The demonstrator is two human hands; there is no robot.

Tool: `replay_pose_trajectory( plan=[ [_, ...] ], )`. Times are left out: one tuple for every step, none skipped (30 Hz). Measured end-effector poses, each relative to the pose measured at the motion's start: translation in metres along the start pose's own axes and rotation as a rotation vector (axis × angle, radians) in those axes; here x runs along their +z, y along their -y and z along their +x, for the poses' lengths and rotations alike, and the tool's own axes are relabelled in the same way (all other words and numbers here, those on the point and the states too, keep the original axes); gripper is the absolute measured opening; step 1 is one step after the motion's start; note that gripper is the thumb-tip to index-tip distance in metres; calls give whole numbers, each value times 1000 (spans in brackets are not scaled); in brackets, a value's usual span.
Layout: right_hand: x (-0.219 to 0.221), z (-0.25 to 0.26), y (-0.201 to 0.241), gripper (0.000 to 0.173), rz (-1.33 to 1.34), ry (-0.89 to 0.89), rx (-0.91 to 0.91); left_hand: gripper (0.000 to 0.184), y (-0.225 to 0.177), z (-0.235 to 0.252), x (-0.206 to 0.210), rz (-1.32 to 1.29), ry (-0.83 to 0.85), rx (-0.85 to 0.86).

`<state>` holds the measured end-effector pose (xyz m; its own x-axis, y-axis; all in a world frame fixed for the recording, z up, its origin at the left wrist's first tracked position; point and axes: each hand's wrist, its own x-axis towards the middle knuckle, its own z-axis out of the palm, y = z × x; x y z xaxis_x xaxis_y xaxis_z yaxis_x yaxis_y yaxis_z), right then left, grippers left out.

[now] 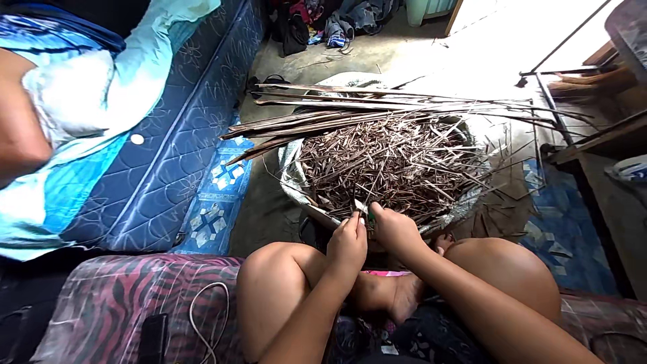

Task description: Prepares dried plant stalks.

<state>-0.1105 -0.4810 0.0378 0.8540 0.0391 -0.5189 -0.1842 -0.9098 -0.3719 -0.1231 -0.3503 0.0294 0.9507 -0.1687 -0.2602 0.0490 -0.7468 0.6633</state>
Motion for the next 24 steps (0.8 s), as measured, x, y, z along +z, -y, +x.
replay_pose_trajectory(
  plan=[
    [-1, 3, -1, 34, -2, -11, 19, 42, 1, 0, 1, 8, 5, 2],
    [-2, 4, -1, 34, -8, -7, 35, 42, 1, 0, 2, 12, 13, -1],
    [-3, 5, 0, 35, -11, 0, 50, 42, 1, 0, 2, 11, 15, -2],
    [-3, 5, 0, 36, -11, -3, 59, 42, 0, 1, 2, 6, 16, -3],
    [-3, 5, 1, 37, -10, -15, 67, 42, 0, 2, 1, -2, 19, -6],
    [-1, 6, 1, 38, -7, -35, 75, 43, -1, 3, 0, -8, 31, -14],
    [0, 6, 2, 38, -5, -55, 88, 43, -2, 3, -2, -9, 50, -25],
    [0, 8, 1, 38, 0, -77, 108, 43, -2, 3, -3, -10, 63, -32],
    [-2, 11, -1, 37, 8, -95, 136, 43, -2, 2, -3, -12, 67, -32],
    [-7, 14, -5, 38, 22, -110, 164, 43, -1, 0, -2, -22, 63, -29],
    [-14, 16, -9, 37, 25, -104, 193, 42, 0, -2, -1, -36, 62, -26],
    [-20, 15, -12, 37, 37, -91, 198, 43, 0, -4, -1, -52, 70, -29],
    [-24, 10, -12, 37, 59, -76, 177, 43, 0, -4, -1, -70, 79, -33],
    [-24, 3, -10, 36, 90, -51, 141, 43, -1, -3, -3, -87, 94, -43],
    [-21, -5, -6, 36, 127, -7, 102, 42, -2, -2, -5, -101, 117, -58],
    [-16, -13, -1, 35, 156, 43, 62, 41, -4, 0, -7, -106, 120, -69],
    [-10, -18, 3, 33, 174, 90, 30, 38, -5, 2, -8, -105, 112, -82],
    [-4, -21, 7, 31, 171, 128, 12, 36, -6, 3, -10, -98, 112, -99],
    [0, -23, 10, 30, 151, 146, 7, 35, -6, 3, -10, -87, 111, -109],
    [1, -22, 11, 30, 115, 151, 5, 35, -4, 2, -9, -65, 102, -108],
    [2, -19, 10, 31, 83, 148, 7, 35, -3, 1, -7, -39, 91, -98],
    [2, -15, 9, 32, 56, 135, 15, 36, -2, 0, -4, -21, 80, -82],
    [2, -11, 7, 32, 37, 121, 31, 38, -1, 0, -2, -11, 77, -71],
    [1, -7, 7, 32, 22, 98, 48, 41, -1, 0, -1, -10, 83, -64]
  ],
)
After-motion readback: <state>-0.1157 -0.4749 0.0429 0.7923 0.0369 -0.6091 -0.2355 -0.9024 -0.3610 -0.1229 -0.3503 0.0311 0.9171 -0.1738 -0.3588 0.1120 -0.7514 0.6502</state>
